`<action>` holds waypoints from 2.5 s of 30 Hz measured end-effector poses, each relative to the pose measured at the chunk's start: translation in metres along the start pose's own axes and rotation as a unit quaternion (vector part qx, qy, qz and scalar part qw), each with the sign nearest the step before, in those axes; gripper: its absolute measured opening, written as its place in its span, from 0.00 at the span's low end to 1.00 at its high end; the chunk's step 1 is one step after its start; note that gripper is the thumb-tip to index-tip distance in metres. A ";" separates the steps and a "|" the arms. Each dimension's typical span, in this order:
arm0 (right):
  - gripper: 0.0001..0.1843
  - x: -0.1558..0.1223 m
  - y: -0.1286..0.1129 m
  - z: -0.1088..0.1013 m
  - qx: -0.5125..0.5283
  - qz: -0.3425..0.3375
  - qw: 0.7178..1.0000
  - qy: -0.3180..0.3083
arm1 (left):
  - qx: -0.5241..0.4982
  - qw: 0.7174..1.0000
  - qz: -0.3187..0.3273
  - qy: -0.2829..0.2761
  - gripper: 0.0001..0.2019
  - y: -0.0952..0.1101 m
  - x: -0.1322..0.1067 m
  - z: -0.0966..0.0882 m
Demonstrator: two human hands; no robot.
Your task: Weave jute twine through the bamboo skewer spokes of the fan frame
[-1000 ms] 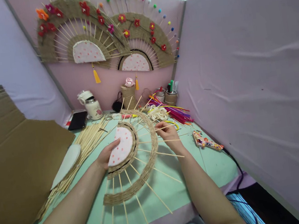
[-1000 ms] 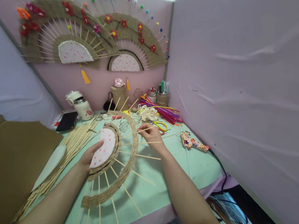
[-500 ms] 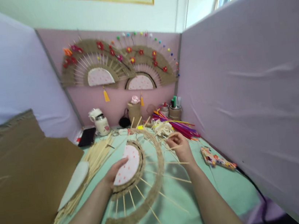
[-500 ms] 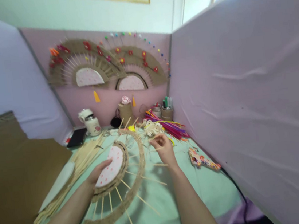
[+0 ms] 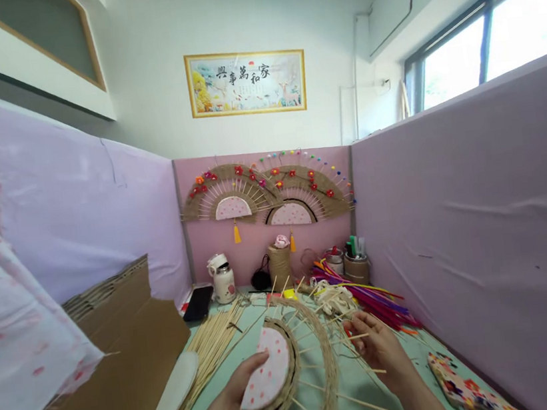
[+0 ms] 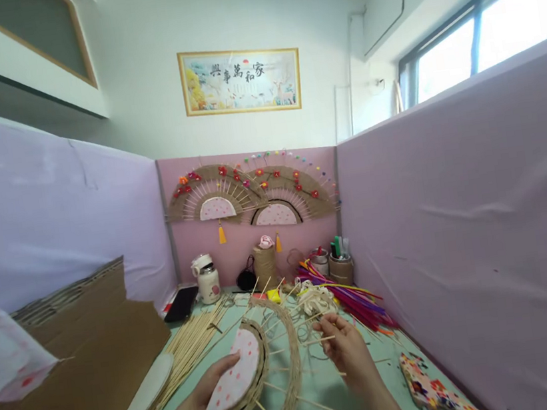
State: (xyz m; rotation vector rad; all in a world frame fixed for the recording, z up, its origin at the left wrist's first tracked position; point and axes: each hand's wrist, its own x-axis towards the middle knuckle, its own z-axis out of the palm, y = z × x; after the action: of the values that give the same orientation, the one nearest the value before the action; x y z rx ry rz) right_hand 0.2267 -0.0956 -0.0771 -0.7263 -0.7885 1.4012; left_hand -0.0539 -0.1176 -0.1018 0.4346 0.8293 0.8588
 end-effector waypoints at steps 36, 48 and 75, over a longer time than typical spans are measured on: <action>0.07 -0.001 -0.016 -0.010 0.108 0.054 0.991 -0.061 | 0.046 0.996 -0.044 0.059 0.25 0.007 -0.014 0.015; 0.10 0.011 -0.014 0.011 -0.008 0.123 0.991 -0.058 | 0.060 0.995 -0.038 0.070 0.23 0.020 -0.018 0.002; 0.11 0.097 -0.051 0.039 -0.052 -0.012 0.979 -0.196 | 0.043 0.995 -0.030 0.079 0.23 0.017 -0.034 -0.018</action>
State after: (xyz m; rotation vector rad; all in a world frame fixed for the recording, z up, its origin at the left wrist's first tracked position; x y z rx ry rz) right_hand 0.2238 -0.0018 -0.0079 -0.5215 -1.1809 1.5099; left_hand -0.0893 -0.1347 -0.0868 0.4179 1.0239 0.8112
